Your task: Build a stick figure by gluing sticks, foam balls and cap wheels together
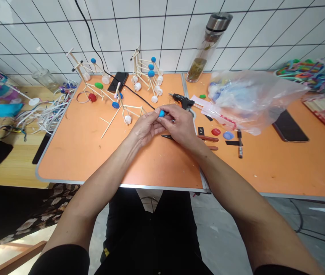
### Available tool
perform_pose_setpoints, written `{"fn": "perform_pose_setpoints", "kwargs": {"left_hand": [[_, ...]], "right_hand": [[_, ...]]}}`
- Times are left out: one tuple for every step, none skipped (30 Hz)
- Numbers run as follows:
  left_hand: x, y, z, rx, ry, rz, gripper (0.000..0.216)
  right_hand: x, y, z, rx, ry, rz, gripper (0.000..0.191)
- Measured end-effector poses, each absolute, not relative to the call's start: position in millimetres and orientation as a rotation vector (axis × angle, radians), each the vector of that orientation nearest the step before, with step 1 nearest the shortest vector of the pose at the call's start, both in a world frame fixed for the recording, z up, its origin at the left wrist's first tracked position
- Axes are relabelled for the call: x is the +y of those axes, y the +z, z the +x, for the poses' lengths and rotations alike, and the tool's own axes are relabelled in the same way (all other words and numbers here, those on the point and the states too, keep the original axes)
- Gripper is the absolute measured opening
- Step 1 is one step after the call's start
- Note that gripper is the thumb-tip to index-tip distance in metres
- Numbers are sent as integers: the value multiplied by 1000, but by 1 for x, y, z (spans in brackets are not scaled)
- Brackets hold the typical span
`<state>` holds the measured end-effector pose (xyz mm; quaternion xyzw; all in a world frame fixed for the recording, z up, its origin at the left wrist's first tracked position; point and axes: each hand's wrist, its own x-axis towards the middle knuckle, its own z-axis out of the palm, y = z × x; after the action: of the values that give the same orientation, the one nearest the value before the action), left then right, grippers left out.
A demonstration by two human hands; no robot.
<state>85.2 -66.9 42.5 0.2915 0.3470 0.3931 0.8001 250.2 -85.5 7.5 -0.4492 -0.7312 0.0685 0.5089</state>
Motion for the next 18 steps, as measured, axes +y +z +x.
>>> {"fn": "perform_pose_setpoints", "kwargs": {"left_hand": [[-67,43,85,745,843,625,30],[-67,42,85,747,846,628,30],[-67,42,85,750,851,636,29],[-67,41,85,752,857,648,28],[-67,40,85,751,863,662,26],[-66,39,85,749,869,675,24],[-66,37,85,745,870,684,22],[-65,36,84,740,869,688,22],[-64,35,84,735,866,689,22],[-63,34,84,731,865,689,22],[-63,33,84,728,865,691,24],[-62,32,83,726,867,698,24],[-62,30,83,725,872,711,25],[-61,29,83,724,880,730,24],[-61,28,82,719,884,753,24],[-61,27,82,711,885,776,23],[-60,27,81,706,886,793,22],[-60,27,81,706,887,801,22]], "right_hand": [[-86,8,250,-1761,167,-1085,20],[-86,8,251,-1761,168,-1090,20],[-86,8,251,-1760,169,-1097,20],[-86,8,252,-1760,170,-1104,20],[-86,8,252,-1763,172,-1110,21],[-86,8,252,-1766,173,-1112,22],[-86,8,252,-1769,172,-1110,22],[-86,8,252,-1769,170,-1107,23],[-86,8,252,-1769,164,-1103,23],[-86,8,251,-1768,157,-1102,23],[-86,8,251,-1766,148,-1103,23],[-86,8,250,-1763,140,-1106,22],[-86,8,250,-1760,133,-1111,21],[-86,8,250,-1759,126,-1117,21],[-86,8,250,-1760,120,-1122,21],[-86,7,250,-1764,115,-1124,20],[-86,7,250,-1769,109,-1121,20],[-86,7,250,-1774,103,-1115,20]]}}
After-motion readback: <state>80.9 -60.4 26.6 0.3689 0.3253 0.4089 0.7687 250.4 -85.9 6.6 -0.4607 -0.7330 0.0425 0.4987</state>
